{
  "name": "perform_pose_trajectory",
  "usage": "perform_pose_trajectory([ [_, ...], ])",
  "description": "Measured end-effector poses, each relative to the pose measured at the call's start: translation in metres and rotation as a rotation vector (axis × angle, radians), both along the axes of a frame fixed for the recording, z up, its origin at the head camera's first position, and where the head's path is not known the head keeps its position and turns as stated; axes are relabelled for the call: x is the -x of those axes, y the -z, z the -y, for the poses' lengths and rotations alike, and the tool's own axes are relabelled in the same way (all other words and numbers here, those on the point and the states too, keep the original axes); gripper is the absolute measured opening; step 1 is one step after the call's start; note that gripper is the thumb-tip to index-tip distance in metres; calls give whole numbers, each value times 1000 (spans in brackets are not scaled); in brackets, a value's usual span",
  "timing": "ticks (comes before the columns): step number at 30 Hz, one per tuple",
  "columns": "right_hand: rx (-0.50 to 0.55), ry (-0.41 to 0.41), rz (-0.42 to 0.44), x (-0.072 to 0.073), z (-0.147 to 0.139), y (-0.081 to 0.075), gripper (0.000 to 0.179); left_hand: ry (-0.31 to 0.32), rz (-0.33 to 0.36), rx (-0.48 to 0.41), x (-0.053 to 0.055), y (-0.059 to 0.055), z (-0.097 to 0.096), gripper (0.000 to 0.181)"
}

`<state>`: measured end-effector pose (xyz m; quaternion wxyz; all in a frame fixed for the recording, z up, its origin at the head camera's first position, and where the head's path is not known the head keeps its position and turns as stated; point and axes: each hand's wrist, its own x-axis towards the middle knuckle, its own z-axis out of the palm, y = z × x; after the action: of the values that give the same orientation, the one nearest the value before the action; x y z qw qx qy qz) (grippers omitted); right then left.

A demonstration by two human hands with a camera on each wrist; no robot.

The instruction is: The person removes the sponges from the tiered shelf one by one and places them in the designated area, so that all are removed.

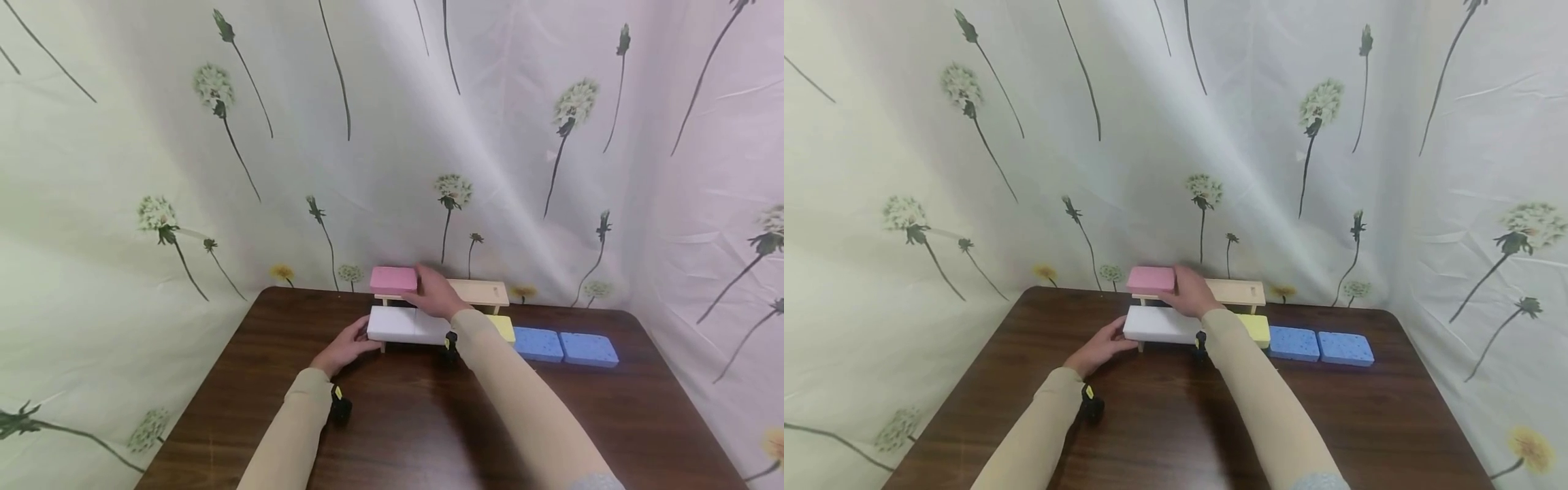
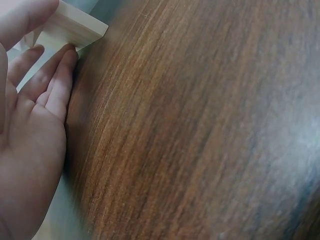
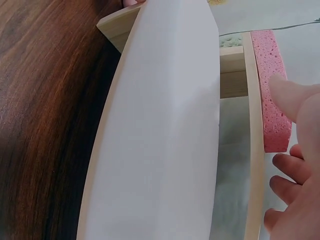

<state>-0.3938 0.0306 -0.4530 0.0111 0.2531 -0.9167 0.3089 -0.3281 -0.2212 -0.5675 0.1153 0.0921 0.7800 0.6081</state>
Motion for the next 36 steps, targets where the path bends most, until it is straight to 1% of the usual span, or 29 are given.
perform_pose_trajectory([
  [6,-52,15,6,2,2,1,47,0,7,4,0,-2,-1,78],
  [10,-61,31,9,2,3,1,49,5,-2,15,-1,-4,-2,80],
  [13,-56,35,2,2,4,1,51,5,-11,20,-2,-5,-2,81],
  [17,-48,43,2,2,4,4,56,-5,0,32,-2,-5,-1,81],
  [22,-7,71,20,0,3,4,69,-4,-4,38,0,-4,0,82],
  [26,-1,85,10,0,1,2,78,8,-12,21,2,-4,0,81],
  [30,8,83,6,0,-3,1,76,5,-9,15,2,-5,-1,81],
  [36,18,71,-22,-2,-11,3,73,-17,0,24,0,-2,-2,81],
])
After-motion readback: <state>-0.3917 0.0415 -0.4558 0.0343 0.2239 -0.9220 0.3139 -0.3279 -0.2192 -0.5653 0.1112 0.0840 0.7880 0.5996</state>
